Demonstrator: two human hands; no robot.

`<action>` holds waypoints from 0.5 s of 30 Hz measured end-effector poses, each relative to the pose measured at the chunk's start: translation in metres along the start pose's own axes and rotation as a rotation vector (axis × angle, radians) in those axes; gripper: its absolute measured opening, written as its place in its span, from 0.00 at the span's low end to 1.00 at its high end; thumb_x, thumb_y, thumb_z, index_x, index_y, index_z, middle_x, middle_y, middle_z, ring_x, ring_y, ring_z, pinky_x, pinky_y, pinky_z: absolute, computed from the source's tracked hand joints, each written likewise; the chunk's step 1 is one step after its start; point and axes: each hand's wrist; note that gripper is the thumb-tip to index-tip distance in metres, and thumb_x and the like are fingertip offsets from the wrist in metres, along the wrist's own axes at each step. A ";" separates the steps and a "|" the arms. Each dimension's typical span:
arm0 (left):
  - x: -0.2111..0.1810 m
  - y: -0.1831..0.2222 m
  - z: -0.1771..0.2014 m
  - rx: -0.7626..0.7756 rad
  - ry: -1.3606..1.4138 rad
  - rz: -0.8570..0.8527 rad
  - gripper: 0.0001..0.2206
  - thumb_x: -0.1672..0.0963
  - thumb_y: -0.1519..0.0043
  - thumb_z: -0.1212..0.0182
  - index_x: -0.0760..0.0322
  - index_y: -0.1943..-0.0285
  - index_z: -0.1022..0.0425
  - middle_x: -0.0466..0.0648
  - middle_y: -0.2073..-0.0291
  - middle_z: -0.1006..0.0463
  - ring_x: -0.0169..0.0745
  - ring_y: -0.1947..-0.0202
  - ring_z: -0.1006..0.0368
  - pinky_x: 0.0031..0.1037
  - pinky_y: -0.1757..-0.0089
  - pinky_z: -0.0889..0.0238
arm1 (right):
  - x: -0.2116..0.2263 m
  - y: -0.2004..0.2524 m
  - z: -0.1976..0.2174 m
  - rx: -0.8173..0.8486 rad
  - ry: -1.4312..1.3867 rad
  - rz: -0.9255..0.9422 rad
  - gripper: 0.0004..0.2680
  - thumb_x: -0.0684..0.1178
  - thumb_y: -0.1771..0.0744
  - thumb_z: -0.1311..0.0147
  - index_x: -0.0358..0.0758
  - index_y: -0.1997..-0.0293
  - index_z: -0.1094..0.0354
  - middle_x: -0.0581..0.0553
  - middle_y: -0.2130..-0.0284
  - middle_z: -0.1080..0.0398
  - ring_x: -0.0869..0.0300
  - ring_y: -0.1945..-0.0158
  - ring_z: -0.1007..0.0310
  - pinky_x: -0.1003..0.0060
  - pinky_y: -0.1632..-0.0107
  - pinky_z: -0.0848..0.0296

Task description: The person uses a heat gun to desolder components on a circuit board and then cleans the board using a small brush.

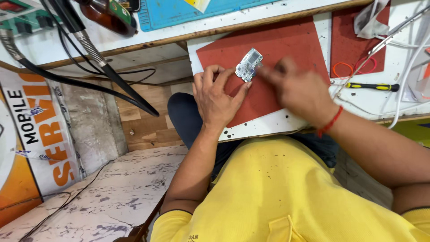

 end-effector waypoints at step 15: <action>-0.004 -0.002 0.002 -0.018 -0.002 0.003 0.20 0.48 0.52 0.21 0.55 0.55 0.18 0.43 0.54 0.29 0.47 0.51 0.36 0.40 0.51 0.42 | 0.005 0.007 -0.014 -0.150 -0.037 -0.086 0.21 0.39 0.35 0.52 0.55 0.34 0.30 0.38 0.57 0.32 0.42 0.73 0.28 0.49 0.71 0.26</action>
Point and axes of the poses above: each hand's wrist, its own y-axis away from the middle knuckle, its own z-axis out of the back of the hand, x = y × z
